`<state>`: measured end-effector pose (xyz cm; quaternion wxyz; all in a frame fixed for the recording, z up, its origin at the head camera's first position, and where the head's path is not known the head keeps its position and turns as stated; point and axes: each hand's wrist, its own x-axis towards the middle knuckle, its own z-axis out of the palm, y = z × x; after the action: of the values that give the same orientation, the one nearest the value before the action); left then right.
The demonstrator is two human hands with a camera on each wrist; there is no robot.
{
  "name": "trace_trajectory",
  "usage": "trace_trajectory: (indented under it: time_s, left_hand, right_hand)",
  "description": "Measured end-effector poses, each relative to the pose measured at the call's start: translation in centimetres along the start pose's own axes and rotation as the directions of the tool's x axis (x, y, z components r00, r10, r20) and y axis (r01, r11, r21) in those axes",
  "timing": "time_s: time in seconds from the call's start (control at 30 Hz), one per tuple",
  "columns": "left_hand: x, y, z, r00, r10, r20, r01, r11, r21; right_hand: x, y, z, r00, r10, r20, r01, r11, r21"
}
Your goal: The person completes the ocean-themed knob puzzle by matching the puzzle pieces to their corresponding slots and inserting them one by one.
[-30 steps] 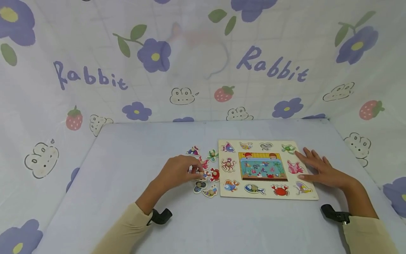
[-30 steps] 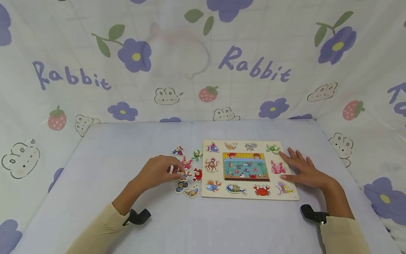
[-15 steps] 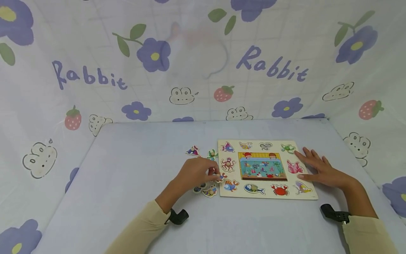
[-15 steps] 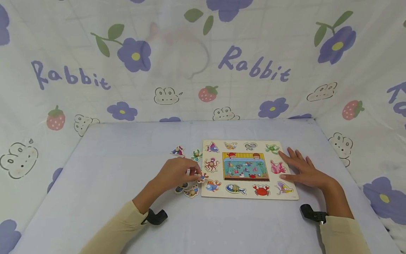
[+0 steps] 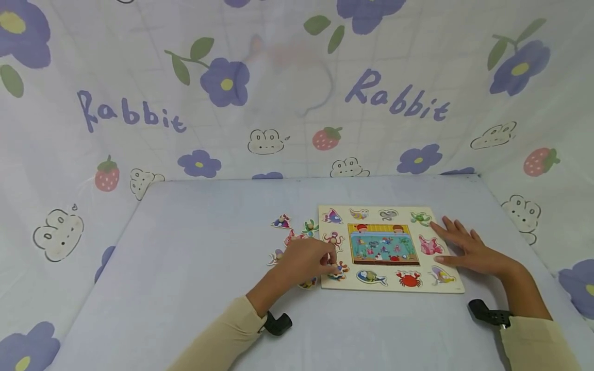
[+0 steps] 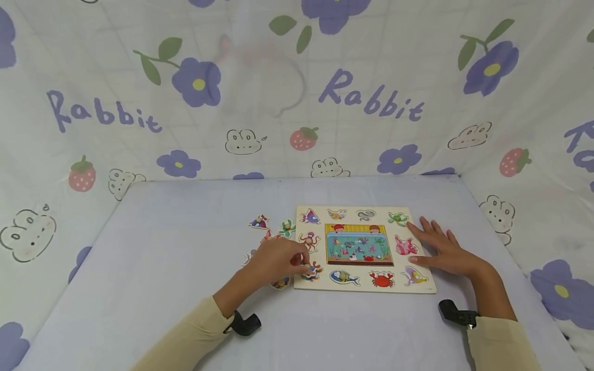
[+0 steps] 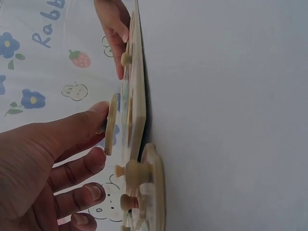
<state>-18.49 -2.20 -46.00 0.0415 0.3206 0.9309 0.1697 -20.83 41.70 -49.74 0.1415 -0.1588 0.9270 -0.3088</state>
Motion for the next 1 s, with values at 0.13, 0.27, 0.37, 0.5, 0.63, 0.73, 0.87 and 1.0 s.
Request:
trace_trajectory:
  time_s: [0.13,0.27,0.37,0.5,0.63,0.73,0.87,1.0]
  left_hand:
    - [0.2,-0.1,0.7,1.0,-0.01,0.002,0.01,1.0,0.0]
    - [0.4,-0.3,1.4,1.0,-0.009,-0.004,0.009,1.0,-0.002]
    - [0.5,-0.2,1.6,1.0,-0.005,0.003,0.005,1.0,-0.004]
    - [0.5,0.1,1.5,1.0,-0.008,0.021,0.009,1.0,-0.002]
    - [0.3,0.4,1.3,0.999,-0.019,0.026,0.019,1.0,0.0]
    - [0.3,0.4,1.3,0.999,-0.027,0.032,0.027,1.0,0.004]
    - [0.4,0.3,1.5,0.998,-0.038,0.041,0.037,0.999,0.01]
    - [0.4,0.4,1.6,0.998,-0.046,0.047,0.046,0.999,0.009]
  right_hand:
    - [0.0,-0.1,0.0,1.0,0.005,0.002,-0.005,1.0,0.001]
    - [0.0,-0.1,-0.1,1.0,0.007,0.001,-0.007,1.0,-0.001]
    - [0.0,-0.2,-0.1,1.0,0.008,0.0,-0.008,1.0,-0.001]
    - [-0.1,-0.3,-0.1,1.0,0.007,0.0,-0.007,1.0,-0.002]
    - [0.0,-0.3,-0.1,1.0,0.007,0.002,-0.007,1.0,-0.011]
    - [0.0,-0.3,-0.1,1.0,0.014,0.005,-0.014,1.0,-0.018]
    - [0.1,-0.3,-0.1,1.0,0.018,0.008,-0.018,1.0,-0.016]
    - [0.0,-0.2,-0.1,1.0,0.008,0.006,-0.008,1.0,-0.012]
